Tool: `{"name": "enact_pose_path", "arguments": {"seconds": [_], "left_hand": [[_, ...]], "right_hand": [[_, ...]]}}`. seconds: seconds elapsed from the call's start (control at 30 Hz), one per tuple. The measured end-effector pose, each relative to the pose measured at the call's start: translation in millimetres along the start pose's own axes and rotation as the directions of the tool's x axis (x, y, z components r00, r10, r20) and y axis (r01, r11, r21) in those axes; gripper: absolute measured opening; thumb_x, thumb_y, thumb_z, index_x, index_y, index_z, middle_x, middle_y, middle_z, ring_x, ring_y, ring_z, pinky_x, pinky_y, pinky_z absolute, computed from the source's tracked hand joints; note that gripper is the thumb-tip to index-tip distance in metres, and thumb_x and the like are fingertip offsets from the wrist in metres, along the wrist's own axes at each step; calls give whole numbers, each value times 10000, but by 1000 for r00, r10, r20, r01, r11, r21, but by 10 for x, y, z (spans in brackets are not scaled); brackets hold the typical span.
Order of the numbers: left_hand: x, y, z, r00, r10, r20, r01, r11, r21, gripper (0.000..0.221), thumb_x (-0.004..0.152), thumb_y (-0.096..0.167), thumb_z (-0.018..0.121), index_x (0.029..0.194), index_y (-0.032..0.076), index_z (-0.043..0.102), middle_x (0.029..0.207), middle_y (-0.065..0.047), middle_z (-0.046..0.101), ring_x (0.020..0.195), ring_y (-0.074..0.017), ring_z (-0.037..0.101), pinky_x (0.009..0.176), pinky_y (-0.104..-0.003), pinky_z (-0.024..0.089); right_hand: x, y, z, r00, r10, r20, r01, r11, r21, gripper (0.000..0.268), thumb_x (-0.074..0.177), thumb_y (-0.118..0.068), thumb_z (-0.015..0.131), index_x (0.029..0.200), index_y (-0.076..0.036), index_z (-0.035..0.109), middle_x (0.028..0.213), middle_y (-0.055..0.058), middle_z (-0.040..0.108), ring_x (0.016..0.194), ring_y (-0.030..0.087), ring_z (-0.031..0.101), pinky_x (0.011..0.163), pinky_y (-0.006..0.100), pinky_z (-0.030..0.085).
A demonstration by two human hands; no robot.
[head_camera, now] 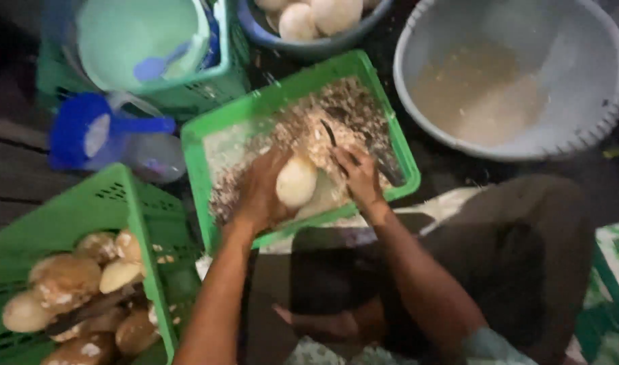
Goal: Peeling root vegetables with a knife and sorting them into different plastic baskets.
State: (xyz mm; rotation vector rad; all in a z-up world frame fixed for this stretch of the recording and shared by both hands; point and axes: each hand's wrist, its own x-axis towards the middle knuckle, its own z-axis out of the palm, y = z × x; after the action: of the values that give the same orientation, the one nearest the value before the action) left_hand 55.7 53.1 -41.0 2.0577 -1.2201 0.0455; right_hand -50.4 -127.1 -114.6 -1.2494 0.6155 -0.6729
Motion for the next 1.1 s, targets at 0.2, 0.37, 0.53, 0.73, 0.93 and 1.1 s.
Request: {"name": "enact_pose_path", "arguments": {"seconds": [0.2,0.37,0.53,0.73,0.93,1.1], "left_hand": [[-46,188,-151,898,-323,299,325,945,44,1308,424,153,952,1566,67,322,1464,-298,470,1377,-485,433,1145,-579,321],[-27,308,142,765,-643,31,643,760,-96,1122,334,404,983,1334,192,520,1250,-127,603,1235,-360,597,1058,-510,469],[-19,162,18,979,-167,117,171,985,-19,1118,459,188,966,1451,31,473,1391,-319,485,1319,-527,453,1138,-554,369],[-18,149,147,897,-432,90,439,894,-86,1353,344,271,1044,1503,36,387,1403,-237,498,1347,-414,482,1175,-492,367],[-38,279,211,895,-444,-51,423,878,-224,1077,431,371,988,1350,56,522,1200,-184,595,1188,-386,597,1038,-498,474],[-52,431,267,940,-131,-316,121,991,-49,672,729,293,835,1243,-40,560,1048,-220,636,997,-432,650,906,-505,520]], "right_hand": [[54,65,-7,989,114,-94,-91,971,221,201,953,-173,714,779,-74,698,641,23,532,525,111,546,439,231,465],[-86,-149,34,994,89,-70,-75,982,174,206,936,-221,745,783,-85,720,643,-3,566,554,84,561,450,223,468],[-99,-103,19,997,53,-63,-43,988,149,178,936,-213,733,803,-96,733,658,-9,576,578,82,567,480,224,471],[-162,-188,27,996,62,-61,-52,986,158,154,950,-185,708,827,-94,723,669,-8,572,595,74,567,531,217,474],[-223,-207,114,969,-230,91,237,968,-76,70,911,-136,749,867,-81,757,831,57,661,807,186,629,737,309,522],[-15,-163,334,657,-560,504,743,594,-308,136,890,-262,785,830,-140,774,854,73,649,845,281,646,789,365,537]]}}
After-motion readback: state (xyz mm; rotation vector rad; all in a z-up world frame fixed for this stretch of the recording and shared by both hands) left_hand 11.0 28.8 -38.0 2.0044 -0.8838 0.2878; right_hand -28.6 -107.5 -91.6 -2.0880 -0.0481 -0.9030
